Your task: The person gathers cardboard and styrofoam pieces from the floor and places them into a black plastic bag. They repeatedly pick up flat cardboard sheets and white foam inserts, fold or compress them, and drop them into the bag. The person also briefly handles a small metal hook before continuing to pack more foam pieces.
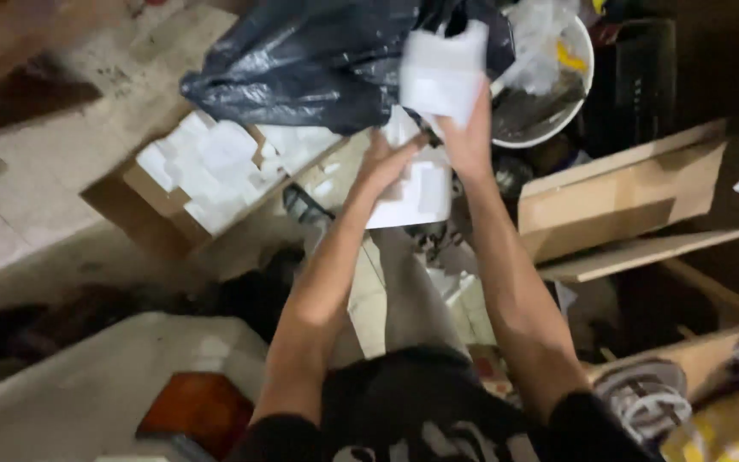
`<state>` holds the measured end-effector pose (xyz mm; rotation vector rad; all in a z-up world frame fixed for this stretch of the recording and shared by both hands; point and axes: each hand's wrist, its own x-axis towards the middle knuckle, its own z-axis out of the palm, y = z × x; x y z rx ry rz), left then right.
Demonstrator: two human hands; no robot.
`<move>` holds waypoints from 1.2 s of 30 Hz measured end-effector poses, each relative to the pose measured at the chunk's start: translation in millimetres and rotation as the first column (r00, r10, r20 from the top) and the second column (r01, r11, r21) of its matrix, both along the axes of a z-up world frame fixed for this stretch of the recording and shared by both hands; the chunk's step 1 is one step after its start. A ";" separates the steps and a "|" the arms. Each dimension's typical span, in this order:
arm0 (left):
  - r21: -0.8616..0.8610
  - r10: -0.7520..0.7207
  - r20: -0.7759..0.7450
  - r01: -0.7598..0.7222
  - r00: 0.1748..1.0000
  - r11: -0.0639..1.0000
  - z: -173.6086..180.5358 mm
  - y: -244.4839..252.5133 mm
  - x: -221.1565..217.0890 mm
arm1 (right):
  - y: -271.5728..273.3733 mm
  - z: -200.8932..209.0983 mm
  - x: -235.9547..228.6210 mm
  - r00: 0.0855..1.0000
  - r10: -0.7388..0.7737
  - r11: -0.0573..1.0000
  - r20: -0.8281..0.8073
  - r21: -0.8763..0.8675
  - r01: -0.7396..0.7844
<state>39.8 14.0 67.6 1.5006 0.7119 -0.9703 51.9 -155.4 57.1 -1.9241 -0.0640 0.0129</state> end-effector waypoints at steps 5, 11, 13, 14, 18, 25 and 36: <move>0.327 -0.262 0.127 0.209 0.957 0.922 -43.0 43.5 25.4 | -31.8 -34.8 -57.2 0.594 -0.180 0.667 -0.784 0.347 0.660; 0.041 -0.067 0.114 0.063 0.991 0.997 21.1 22.8 31.2 | -7.2 -28.4 -71.2 0.439 0.044 0.816 -0.898 0.285 0.503; 0.046 -0.125 0.079 0.121 0.989 0.992 11.5 29.2 33.1 | -0.1 -0.4 -60.3 0.436 0.059 0.831 -0.898 0.286 0.477; 0.041 -0.177 0.036 0.176 0.983 0.984 7.1 29.7 31.4 | 0.6 15.5 -57.7 0.425 0.070 0.849 -0.902 0.277 0.449; -0.040 -0.153 0.047 0.155 0.987 0.987 23.0 21.1 38.9 | -7.3 22.6 -57.0 0.547 0.059 0.910 -0.835 0.270 0.314; -0.035 -0.215 0.059 0.217 0.975 0.976 35.6 8.1 53.0 | -47.0 10.1 -67.5 0.644 0.059 0.987 -0.762 0.142 0.077; 0.236 -0.267 0.481 0.171 0.835 0.957 -87.3 23.0 43.7 | -81.0 -5.0 -61.2 0.558 -0.054 0.963 -0.828 0.104 0.248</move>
